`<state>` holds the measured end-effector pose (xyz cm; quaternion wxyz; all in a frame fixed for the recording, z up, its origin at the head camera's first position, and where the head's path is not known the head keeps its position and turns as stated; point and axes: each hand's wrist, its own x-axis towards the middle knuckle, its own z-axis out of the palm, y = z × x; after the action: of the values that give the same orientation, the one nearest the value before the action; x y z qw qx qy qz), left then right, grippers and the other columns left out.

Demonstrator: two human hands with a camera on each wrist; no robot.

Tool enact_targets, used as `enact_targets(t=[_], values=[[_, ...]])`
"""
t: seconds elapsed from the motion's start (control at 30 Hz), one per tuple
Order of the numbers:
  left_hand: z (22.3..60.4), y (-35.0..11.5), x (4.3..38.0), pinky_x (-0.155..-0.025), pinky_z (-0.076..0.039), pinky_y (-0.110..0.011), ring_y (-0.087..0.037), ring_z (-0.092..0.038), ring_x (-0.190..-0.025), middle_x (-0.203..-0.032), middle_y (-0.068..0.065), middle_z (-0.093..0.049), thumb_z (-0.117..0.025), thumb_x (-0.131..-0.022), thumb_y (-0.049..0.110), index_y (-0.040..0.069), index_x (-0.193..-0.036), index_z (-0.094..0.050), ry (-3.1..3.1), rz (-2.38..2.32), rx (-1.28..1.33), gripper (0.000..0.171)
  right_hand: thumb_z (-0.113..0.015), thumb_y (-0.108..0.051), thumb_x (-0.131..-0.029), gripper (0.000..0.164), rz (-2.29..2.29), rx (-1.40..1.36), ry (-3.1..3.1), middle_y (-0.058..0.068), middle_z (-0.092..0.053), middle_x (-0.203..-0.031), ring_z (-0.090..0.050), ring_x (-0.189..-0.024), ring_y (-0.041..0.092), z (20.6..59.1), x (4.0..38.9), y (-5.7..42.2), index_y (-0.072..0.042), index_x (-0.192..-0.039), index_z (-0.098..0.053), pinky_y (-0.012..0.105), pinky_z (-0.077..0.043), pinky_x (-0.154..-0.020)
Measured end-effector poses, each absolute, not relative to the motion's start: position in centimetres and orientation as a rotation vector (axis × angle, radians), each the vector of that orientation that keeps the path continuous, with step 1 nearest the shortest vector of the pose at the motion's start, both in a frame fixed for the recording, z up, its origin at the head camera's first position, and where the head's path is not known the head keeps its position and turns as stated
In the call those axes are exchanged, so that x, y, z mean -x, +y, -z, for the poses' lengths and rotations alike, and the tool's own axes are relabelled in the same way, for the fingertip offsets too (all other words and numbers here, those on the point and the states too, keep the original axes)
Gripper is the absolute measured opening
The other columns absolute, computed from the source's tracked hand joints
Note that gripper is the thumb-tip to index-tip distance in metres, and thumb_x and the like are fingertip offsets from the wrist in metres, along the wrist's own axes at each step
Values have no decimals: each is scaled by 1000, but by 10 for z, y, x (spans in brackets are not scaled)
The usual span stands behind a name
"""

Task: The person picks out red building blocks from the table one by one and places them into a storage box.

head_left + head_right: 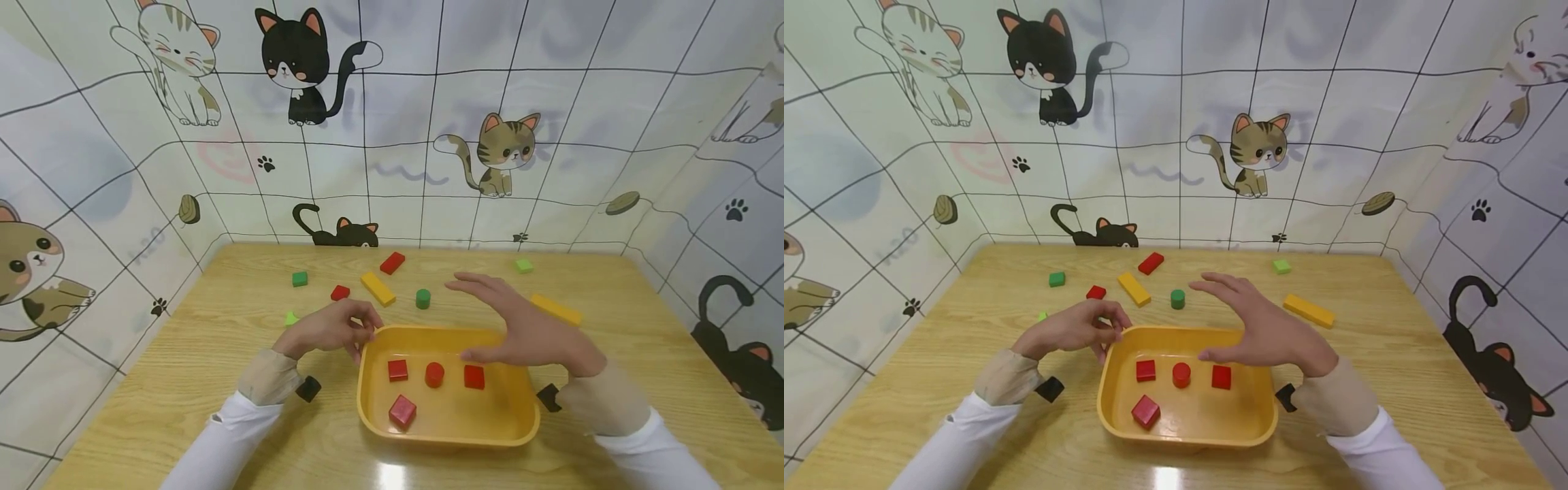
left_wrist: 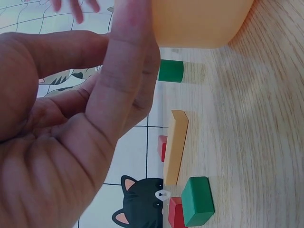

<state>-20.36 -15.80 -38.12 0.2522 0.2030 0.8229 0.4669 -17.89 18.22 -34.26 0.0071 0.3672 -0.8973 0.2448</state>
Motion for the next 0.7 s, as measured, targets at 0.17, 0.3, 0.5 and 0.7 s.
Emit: enact_targets(t=[0.17,0.3,0.5,0.7], values=[[380,-157,203,-66,-61,-43,-26,-67,-67,-99,-15,-58,-61,-95,1,3,-109,-63,2241,-1264,-540,14,-70,-64,-78,92,-859,-1003,-2882,-6,-30,-157,-33,-140,25,350,186,204,-35,-155,-31,58,-38,-106],[380,-157,202,-66,-61,-44,-26,-67,-66,-99,-15,-58,-61,-95,2,2,-109,-63,2241,-1263,-534,15,-70,-61,-80,89,-959,-908,-2962,0,-40,-151,-47,-129,27,357,193,216,-33,-155,-32,55,-45,-101],[379,-157,201,-66,-61,-43,-26,-67,-66,-99,-15,-57,-61,-95,3,2,-109,-63,2238,-1262,-544,14,-68,-58,-85,84,-1017,-820,-3086,14,-52,-140,-56,-119,30,367,203,229,-18,-152,-38,45,-54,-92],[379,-157,203,-64,-62,-39,-26,-66,-66,-98,-16,-57,-62,-95,3,2,-109,-63,2234,-1266,-551,15,-67,-42,-91,66,-1190,-807,-3168,13,-62,-124,-63,-105,24,367,205,238,-8,-145,-48,39,-59,-82]])
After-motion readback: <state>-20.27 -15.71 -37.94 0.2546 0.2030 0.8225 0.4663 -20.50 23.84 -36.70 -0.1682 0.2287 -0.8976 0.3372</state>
